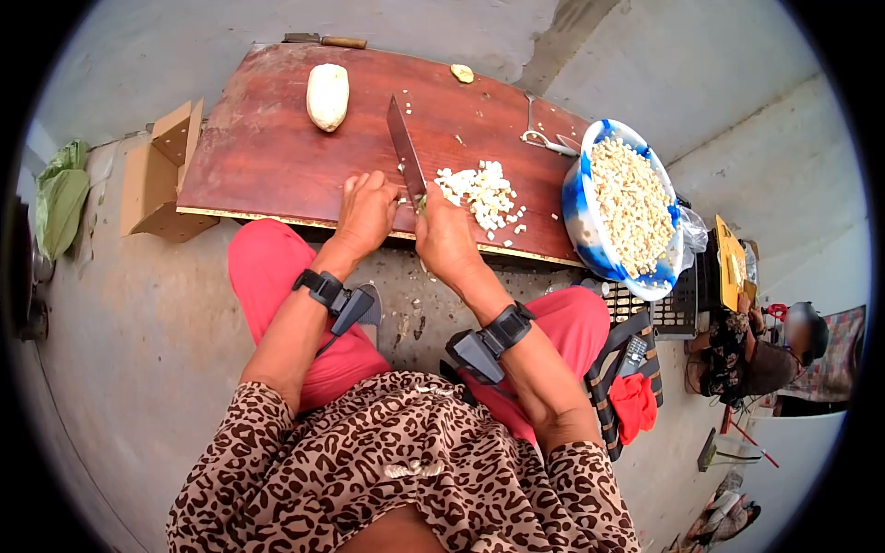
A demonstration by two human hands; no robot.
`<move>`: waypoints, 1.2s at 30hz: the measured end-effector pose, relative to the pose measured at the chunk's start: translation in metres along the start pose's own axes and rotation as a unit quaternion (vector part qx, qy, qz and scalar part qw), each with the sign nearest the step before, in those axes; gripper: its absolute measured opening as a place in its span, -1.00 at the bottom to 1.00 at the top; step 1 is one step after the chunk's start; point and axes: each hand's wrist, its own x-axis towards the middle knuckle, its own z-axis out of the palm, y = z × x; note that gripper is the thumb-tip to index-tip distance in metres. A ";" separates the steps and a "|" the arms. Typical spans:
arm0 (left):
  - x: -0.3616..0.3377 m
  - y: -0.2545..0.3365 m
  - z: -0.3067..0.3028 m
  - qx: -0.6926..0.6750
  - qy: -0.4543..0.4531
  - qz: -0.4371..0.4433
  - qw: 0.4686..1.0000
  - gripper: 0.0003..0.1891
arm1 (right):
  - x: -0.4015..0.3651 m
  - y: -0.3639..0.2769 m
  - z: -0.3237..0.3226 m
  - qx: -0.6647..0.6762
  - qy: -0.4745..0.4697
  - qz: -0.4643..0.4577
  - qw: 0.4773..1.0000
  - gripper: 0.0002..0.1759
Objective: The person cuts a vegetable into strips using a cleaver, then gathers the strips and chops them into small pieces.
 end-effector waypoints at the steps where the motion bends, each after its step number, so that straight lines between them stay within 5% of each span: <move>1: -0.001 -0.001 0.000 -0.008 0.000 0.000 1.000 -0.92 | -0.001 -0.002 -0.003 0.004 0.011 -0.004 1.000 -0.50; 8: 0.001 0.003 -0.003 -0.025 0.032 -0.042 0.998 -0.93 | -0.003 -0.013 0.000 0.032 0.042 -0.022 0.998 -0.49; 28: 0.005 0.015 0.004 -0.001 -0.018 0.009 1.000 -0.89 | -0.014 0.006 -0.008 0.015 0.018 0.026 0.999 -0.47; 36: 0.012 0.028 0.017 -0.033 0.025 0.006 0.999 -0.75 | -0.022 0.028 -0.027 0.220 0.120 0.081 0.965 -0.58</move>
